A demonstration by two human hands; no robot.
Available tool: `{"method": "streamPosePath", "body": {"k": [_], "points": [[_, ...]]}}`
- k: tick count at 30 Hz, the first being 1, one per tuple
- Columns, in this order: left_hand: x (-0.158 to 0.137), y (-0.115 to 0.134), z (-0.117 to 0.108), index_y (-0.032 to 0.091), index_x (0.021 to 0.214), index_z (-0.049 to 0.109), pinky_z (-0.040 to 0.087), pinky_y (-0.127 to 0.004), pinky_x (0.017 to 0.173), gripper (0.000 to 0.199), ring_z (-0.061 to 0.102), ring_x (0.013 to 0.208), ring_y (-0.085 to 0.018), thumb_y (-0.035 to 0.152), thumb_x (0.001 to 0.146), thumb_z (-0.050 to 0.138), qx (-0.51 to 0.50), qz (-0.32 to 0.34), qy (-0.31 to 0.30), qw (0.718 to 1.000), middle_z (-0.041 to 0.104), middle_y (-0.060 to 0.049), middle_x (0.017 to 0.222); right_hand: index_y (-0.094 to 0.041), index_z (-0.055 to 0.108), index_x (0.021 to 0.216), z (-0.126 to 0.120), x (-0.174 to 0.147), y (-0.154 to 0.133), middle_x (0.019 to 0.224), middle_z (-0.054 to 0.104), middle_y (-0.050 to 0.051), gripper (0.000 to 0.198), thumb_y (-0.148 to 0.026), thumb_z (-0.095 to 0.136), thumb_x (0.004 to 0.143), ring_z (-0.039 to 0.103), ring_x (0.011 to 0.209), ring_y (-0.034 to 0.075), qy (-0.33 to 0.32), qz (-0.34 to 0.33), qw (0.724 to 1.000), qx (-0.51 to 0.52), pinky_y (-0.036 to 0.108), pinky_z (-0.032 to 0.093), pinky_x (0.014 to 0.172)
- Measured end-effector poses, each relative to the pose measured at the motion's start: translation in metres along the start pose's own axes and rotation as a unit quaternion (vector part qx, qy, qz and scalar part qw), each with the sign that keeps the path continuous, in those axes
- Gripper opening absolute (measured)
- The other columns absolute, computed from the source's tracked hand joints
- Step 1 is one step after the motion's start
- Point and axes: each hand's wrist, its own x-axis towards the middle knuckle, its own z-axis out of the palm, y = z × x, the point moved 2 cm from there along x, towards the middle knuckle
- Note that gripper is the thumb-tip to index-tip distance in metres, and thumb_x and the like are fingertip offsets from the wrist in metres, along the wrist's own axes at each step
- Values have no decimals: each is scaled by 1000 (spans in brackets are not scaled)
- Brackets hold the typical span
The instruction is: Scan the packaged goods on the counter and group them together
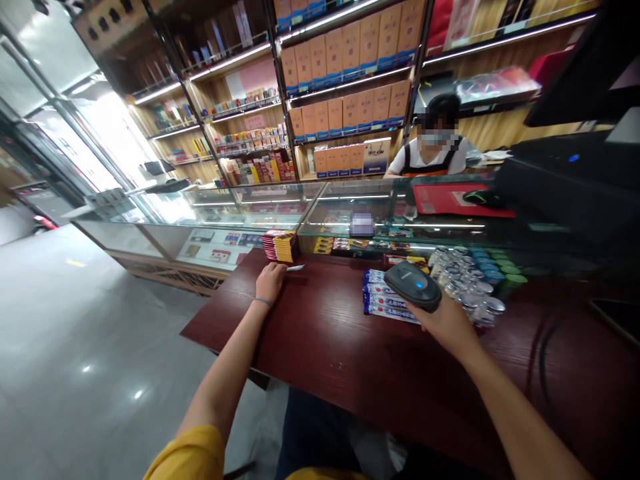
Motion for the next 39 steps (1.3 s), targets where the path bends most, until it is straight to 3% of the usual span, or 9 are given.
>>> {"method": "streamPosePath", "body": {"k": [4,8,15,22,32,39], "points": [[-2,-14,8,25,112,74,48,-33,95,30,63,106,-24,29,104,46,36,18,-20,999,69,-10,113,-22,64,122,1,0,3,90,78,10,53,-53,69,80,75,83,34,9,-5,1000,-8,39,54,63],[-2,-18,11,25,113,75,48,-34,95,29,64,108,-25,26,102,49,42,-5,-34,999,71,-10,115,-21,64,123,2,1,8,91,77,11,53,-52,69,80,75,87,34,17,-25,999,-13,39,55,66],[-6,-17,10,26,124,71,32,-47,119,36,64,119,-27,32,105,41,62,-33,-28,997,71,-10,129,-23,65,118,3,2,14,89,78,10,52,-54,71,77,76,84,34,17,-1,999,-30,39,55,64],[0,-28,21,34,143,60,10,-66,125,44,38,151,-35,43,104,43,47,-104,-46,992,56,-7,153,-24,65,121,4,0,14,81,77,8,57,-57,72,75,75,76,35,15,24,999,-33,39,53,59],[8,-38,30,31,157,44,5,-71,123,58,22,157,-38,50,103,38,27,-142,-101,984,38,-7,166,-23,66,119,5,-1,10,81,77,8,56,-57,71,76,76,79,35,13,21,999,-26,40,55,64],[7,-35,27,30,159,40,6,-72,123,60,20,158,-38,52,103,35,40,-135,-111,984,37,-9,166,-21,64,125,3,-1,6,90,78,9,56,-54,70,80,76,90,35,7,1,1000,-15,40,57,70]]}}
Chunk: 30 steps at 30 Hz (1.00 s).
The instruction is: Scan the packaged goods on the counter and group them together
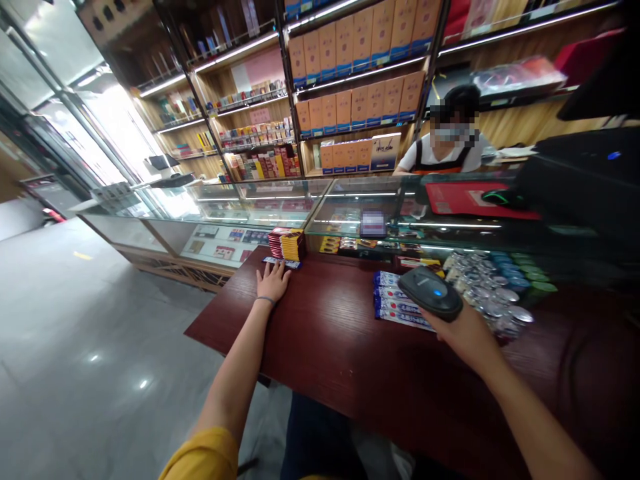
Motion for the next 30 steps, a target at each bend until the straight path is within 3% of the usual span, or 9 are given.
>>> {"method": "streamPosePath", "body": {"k": [4,8,13,18,24,30], "points": [[-5,7,-7,26,158,42,12,-70,123,58,24,157,-40,45,104,37,25,27,33,999,37,-11,166,-19,64,126,-6,2,-8,102,78,12,54,-50,68,81,74,101,35,11,-17,999,28,42,58,78],[-13,34,-8,18,152,51,22,-57,126,53,31,154,-36,34,102,42,35,131,91,987,43,-15,162,-20,67,120,-16,5,-13,114,77,13,49,-47,70,80,72,108,34,62,-25,997,44,45,58,85],[-37,110,7,18,148,55,34,-50,124,50,38,151,-33,33,101,49,-17,283,89,955,46,-15,160,-22,68,113,-30,10,-13,100,79,10,43,-48,70,79,74,102,34,84,-16,994,64,43,61,79],[-71,198,24,22,141,60,44,-46,119,43,53,137,-29,31,99,56,-105,380,73,916,58,-14,146,-22,67,119,-43,11,-17,92,79,9,47,-47,71,79,75,91,32,98,-10,992,76,41,61,73],[-96,272,41,19,140,61,49,-47,110,40,56,128,-31,27,101,54,-91,428,47,898,59,-16,141,-22,66,117,-48,10,-19,66,71,2,45,-48,69,81,60,43,22,71,57,991,102,36,52,48],[-104,296,54,21,140,61,52,-47,99,41,56,121,-31,29,100,57,-45,421,41,905,62,-15,133,-20,64,125,-48,9,-17,73,74,4,50,-48,67,84,68,55,25,82,34,992,87,36,56,56]]}}
